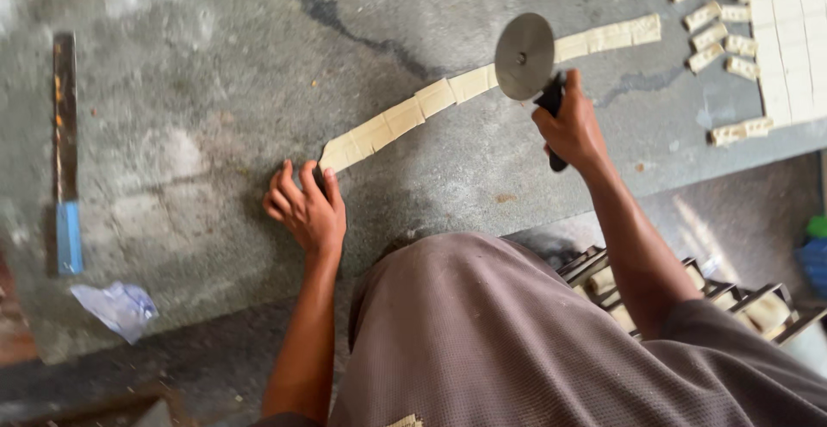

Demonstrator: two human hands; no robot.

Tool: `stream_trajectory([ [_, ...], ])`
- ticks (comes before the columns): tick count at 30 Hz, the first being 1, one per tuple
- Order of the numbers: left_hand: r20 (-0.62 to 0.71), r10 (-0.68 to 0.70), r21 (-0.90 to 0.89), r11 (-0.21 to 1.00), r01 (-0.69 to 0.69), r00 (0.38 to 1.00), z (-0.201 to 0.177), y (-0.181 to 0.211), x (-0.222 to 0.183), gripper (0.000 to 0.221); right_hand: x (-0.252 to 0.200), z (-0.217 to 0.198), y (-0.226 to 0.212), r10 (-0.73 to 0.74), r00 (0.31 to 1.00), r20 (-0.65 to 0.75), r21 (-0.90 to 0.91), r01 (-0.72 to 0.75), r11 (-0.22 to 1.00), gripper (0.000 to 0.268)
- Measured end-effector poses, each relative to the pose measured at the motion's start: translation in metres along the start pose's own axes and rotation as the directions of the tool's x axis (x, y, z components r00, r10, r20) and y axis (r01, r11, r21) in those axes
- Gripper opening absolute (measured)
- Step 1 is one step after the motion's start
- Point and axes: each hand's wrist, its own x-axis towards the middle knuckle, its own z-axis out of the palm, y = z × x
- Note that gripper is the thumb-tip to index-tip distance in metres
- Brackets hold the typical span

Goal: The person prepares pastry dough by folding small square cutouts, moving trays, and cutting a long strip of dough with a roller cutter on a stone table.

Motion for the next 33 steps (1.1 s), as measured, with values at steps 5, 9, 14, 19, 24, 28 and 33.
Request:
stream_trajectory([
  [5, 0.014, 0.000, 0.002, 1.000, 0.000, 1.000, -0.002, 0.002, -0.001, 0.031, 0.022, 0.008, -0.005, -0.022, 1.000, 0.008, -0.091, 0.023, 0.996, 0.042],
  [9, 0.017, 0.005, 0.003, 1.000, -0.005, 1.000, 0.001, -0.001, -0.004, 0.031, 0.022, 0.011, -0.010, -0.007, 1.000, 0.030, -0.067, 0.009, 0.998, 0.039],
  [14, 0.026, 0.002, 0.001, 1.000, -0.002, 1.000, 0.004, -0.003, -0.003, 0.032, 0.034, 0.018, -0.002, -0.179, 0.984, 0.009, -0.169, 0.178, 0.969, 0.037],
  [19, 0.037, -0.016, 0.004, 1.000, 0.015, 0.999, 0.007, -0.003, -0.004, 0.034, 0.053, 0.031, 0.011, -0.162, 0.986, 0.045, -0.231, 0.168, 0.958, 0.035],
  [24, 0.036, -0.023, 0.002, 1.000, 0.023, 0.999, 0.006, -0.003, -0.004, 0.035, 0.052, 0.034, 0.025, -0.186, 0.982, 0.032, -0.290, 0.187, 0.939, 0.035],
  [28, 0.014, -0.013, -0.008, 1.000, 0.014, 1.000, 0.003, 0.000, -0.002, 0.034, 0.020, 0.017, 0.020, -0.063, 0.989, 0.134, -0.325, 0.105, 0.940, 0.037],
  [33, 0.000, -0.004, -0.023, 1.000, 0.004, 1.000, -0.002, 0.002, 0.000, 0.032, 0.001, -0.026, 0.000, 0.059, 0.988, 0.141, -0.053, -0.052, 0.997, 0.037],
])
